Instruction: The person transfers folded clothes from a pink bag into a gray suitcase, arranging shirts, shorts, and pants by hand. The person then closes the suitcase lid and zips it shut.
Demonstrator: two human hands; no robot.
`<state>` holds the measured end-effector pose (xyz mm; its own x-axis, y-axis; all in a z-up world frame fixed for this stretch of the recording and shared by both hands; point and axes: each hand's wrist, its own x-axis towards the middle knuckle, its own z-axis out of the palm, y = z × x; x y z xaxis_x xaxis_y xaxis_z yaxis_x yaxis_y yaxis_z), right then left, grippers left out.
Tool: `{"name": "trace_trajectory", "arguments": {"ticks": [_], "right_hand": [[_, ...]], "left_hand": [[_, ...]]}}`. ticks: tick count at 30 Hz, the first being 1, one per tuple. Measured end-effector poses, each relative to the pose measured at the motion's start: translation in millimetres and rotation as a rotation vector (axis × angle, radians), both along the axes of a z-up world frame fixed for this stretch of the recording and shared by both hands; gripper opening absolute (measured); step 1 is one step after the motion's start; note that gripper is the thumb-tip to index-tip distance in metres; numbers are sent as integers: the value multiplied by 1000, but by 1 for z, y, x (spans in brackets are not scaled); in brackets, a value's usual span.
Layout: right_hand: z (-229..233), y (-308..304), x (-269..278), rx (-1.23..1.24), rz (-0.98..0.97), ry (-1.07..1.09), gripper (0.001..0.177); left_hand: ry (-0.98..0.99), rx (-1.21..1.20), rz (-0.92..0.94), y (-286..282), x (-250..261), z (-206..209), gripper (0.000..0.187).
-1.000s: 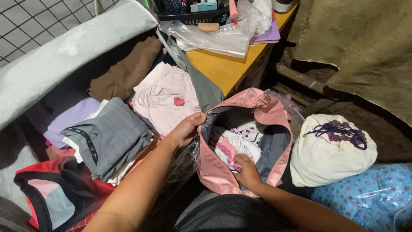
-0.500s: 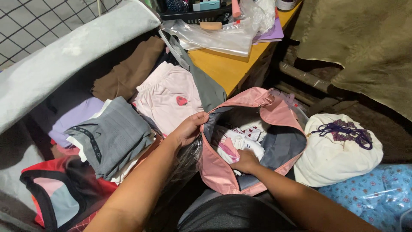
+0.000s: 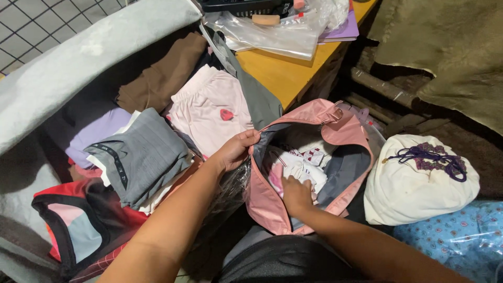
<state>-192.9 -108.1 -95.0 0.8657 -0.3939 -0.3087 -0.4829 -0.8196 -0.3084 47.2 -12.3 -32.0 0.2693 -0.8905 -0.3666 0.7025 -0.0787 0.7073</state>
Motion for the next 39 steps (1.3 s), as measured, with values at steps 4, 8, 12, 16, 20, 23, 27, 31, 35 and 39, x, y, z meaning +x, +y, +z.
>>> {"name": "trace_trajectory", "arguments": {"ticks": [4,8,12,16,20,23,27,31,35,39], "right_hand": [[-1,3,-14,-85,148,-188,25],[-20,-11,-17,18,207,-213,42],[5,-19,-2,307,-19,53,88],[20,-46,23,440,-107,152,100],[-3,-106,36,518,12,73,102],[38,-151,46,576,93,0,98],[133,-194,65,577,189,63,88],[205,-226,82,720,246,137,88],[253,-238,114,1036,244,105,90],[274,-228,178,1128,175,-16,97]], "left_hand": [[13,-42,-16,0,-2,5,11],[12,26,3,-1,-4,8,13],[-46,-73,-22,2,2,-11,14],[-68,-71,-12,-1,1,-2,14],[-195,57,-43,-8,10,-22,13],[-1089,183,-159,-14,2,40,17],[-1881,507,-285,-14,-9,106,25],[-1906,461,-197,-1,2,96,24],[-1651,292,-153,3,19,49,27],[-1719,248,-234,-3,55,-44,41]]}}
